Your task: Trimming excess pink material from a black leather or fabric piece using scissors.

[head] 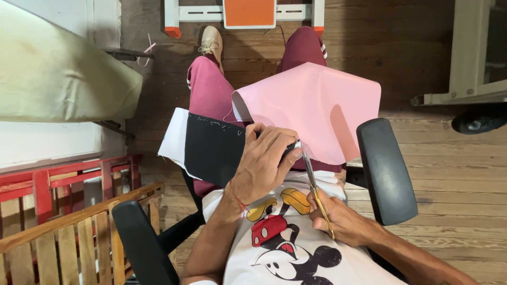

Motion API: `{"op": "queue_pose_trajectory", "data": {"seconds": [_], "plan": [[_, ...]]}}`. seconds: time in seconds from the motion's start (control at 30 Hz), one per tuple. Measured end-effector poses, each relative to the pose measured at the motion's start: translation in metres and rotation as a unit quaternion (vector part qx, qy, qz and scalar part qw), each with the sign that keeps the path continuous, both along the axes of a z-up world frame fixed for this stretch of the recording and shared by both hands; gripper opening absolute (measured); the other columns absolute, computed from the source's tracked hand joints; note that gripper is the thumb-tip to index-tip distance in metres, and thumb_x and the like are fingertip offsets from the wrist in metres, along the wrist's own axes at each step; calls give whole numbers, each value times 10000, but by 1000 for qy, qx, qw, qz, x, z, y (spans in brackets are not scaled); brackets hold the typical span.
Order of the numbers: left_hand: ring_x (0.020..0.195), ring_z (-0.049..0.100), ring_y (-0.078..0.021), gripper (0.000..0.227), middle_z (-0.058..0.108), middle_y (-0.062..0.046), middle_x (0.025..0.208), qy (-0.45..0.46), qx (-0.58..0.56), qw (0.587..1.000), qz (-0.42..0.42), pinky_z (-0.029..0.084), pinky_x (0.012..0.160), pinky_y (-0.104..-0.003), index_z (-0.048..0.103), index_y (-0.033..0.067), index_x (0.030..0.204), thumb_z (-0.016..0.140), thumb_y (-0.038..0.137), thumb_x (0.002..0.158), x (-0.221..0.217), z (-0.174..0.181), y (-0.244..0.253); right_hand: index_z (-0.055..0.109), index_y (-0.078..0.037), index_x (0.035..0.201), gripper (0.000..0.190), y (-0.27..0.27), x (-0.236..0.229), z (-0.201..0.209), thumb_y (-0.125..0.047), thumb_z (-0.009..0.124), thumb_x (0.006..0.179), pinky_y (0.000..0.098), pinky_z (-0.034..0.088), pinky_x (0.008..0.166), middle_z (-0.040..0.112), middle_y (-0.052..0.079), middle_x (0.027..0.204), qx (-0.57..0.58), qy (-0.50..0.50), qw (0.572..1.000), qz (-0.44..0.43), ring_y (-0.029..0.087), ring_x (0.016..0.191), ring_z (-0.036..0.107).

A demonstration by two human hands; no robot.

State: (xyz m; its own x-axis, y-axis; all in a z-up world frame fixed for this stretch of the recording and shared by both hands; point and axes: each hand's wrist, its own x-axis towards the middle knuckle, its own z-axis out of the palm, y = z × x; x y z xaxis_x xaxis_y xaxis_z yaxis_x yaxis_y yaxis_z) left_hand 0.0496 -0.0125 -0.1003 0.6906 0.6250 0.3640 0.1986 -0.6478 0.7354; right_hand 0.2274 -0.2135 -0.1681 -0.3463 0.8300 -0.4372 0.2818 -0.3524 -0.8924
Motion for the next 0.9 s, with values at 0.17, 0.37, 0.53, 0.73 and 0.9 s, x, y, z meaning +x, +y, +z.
{"op": "queue_pose_trajectory", "data": {"seconds": [0.17,0.37,0.53,0.73,0.9], "plan": [[956,575,-205,133,681,-18,1104,-4,-3,1000,7,355,1009,-433,617,58,1044,663,181,1020,-1,-4,-1,426,-141,1018,841,1,1,1,-932,254,793,362,430,532,576,-30,533,-8,-27,1000,9,173,448,486],[955,563,-195,130,680,-15,1117,-3,-12,1000,14,345,1011,-433,608,70,1041,635,197,1038,0,-7,-2,434,-135,1032,855,0,0,-2,-934,244,798,361,452,544,586,-29,509,-3,-23,1000,9,177,427,480],[957,573,-196,144,689,-14,1120,-7,-12,1000,13,350,1007,-434,613,66,1050,652,203,1030,-1,-8,-3,418,-135,1027,782,1,0,1,-886,296,848,350,374,496,538,-31,495,8,7,1000,2,171,405,415],[959,570,-191,137,683,-7,1118,-2,-6,1000,12,348,1010,-429,613,73,1047,656,202,1030,-1,-7,-2,418,-150,1024,782,0,1,-3,-897,280,841,354,405,515,557,-32,506,4,-2,1000,8,169,413,428],[952,566,-188,137,685,-6,1115,-8,-12,1000,14,350,1006,-423,611,73,1047,662,198,1026,-1,-6,-2,415,-154,1020,781,1,1,-2,-898,285,824,364,381,505,557,-27,508,-5,-4,1000,6,170,418,431]]}}
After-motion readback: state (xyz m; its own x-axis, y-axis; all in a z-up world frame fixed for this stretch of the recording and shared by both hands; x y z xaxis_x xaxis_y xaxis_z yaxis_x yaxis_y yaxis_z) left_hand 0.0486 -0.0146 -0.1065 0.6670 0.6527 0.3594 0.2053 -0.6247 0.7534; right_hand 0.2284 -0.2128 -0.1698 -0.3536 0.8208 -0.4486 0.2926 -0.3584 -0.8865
